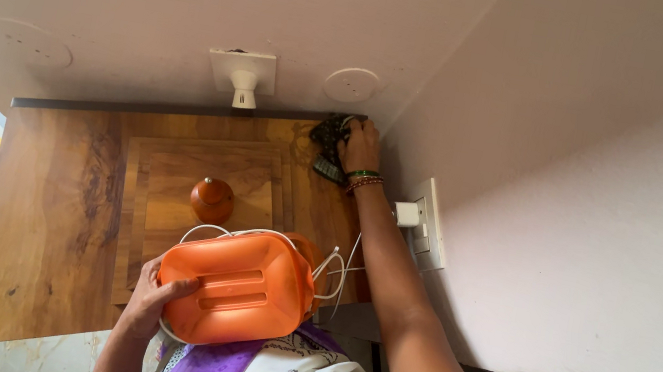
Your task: The person wipes a wooden console table and several wooden blocks by hand with a cloth, moves a charging orange container, and wipes the wall area near a power outlet.
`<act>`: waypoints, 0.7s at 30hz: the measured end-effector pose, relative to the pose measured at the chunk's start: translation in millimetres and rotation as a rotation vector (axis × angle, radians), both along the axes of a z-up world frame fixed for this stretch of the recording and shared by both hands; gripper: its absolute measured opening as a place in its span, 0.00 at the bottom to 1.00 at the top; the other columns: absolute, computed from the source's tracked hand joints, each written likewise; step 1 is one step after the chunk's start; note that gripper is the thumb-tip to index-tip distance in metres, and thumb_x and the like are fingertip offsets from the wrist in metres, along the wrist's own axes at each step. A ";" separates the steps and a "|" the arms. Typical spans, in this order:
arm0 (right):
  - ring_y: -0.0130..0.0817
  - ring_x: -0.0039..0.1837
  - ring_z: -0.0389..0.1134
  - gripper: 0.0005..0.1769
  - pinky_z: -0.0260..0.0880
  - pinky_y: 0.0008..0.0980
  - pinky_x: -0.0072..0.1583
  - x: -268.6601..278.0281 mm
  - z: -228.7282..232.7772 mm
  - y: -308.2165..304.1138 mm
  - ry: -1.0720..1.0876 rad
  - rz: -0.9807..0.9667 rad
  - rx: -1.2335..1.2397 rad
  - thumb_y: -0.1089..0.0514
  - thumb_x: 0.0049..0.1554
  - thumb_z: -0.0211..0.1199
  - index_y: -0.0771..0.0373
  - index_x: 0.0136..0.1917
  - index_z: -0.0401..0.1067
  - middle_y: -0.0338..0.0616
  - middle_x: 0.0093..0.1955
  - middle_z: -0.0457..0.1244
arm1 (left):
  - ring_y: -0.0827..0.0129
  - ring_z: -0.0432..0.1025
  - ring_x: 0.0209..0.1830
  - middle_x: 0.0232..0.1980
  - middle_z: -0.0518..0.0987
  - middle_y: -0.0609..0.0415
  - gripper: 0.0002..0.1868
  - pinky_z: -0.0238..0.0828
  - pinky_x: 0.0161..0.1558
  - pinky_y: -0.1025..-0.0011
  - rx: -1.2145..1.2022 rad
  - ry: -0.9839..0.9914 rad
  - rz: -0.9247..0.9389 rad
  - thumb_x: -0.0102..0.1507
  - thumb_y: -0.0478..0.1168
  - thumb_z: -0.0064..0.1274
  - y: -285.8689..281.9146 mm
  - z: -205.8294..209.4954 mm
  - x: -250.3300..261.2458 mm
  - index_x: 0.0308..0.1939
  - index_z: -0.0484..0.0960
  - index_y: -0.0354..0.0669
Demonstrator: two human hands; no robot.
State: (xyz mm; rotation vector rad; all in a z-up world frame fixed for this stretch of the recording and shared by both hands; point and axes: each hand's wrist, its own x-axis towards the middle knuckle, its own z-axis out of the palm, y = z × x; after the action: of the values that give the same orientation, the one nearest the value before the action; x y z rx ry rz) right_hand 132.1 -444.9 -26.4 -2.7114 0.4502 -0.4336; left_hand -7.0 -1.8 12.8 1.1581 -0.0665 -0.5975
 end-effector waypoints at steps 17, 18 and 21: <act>0.57 0.80 0.52 0.34 0.55 0.51 0.77 29.8 -30.2 48.6 -0.086 0.204 -0.123 0.79 0.48 0.57 0.59 0.65 0.76 0.49 0.75 0.60 | 0.63 0.77 0.44 0.45 0.83 0.44 0.32 0.75 0.49 0.66 -0.001 0.019 0.002 0.49 0.41 0.64 -0.9 -3.1 2.6 0.54 0.79 0.26; 0.55 0.79 0.52 0.33 0.54 0.49 0.78 29.5 -32.2 52.4 -0.055 0.357 -0.102 0.77 0.48 0.57 0.60 0.65 0.75 0.50 0.75 0.60 | 0.63 0.77 0.44 0.45 0.83 0.44 0.32 0.75 0.49 0.66 -0.001 0.018 0.003 0.49 0.41 0.64 -1.8 -3.0 2.3 0.54 0.79 0.26; 0.54 0.79 0.53 0.31 0.53 0.45 0.78 13.5 -28.3 62.9 -0.022 0.496 -0.093 0.75 0.50 0.58 0.62 0.67 0.74 0.52 0.75 0.59 | 0.62 0.76 0.44 0.45 0.83 0.43 0.31 0.74 0.49 0.65 -0.015 0.020 0.024 0.50 0.40 0.64 -2.8 0.6 1.9 0.54 0.79 0.25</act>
State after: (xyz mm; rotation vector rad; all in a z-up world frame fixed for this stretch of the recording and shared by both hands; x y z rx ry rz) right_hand 145.7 -382.0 -54.7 -2.7697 -0.2562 -0.3479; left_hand -5.1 -4.6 13.4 1.1371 -0.0401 -0.5867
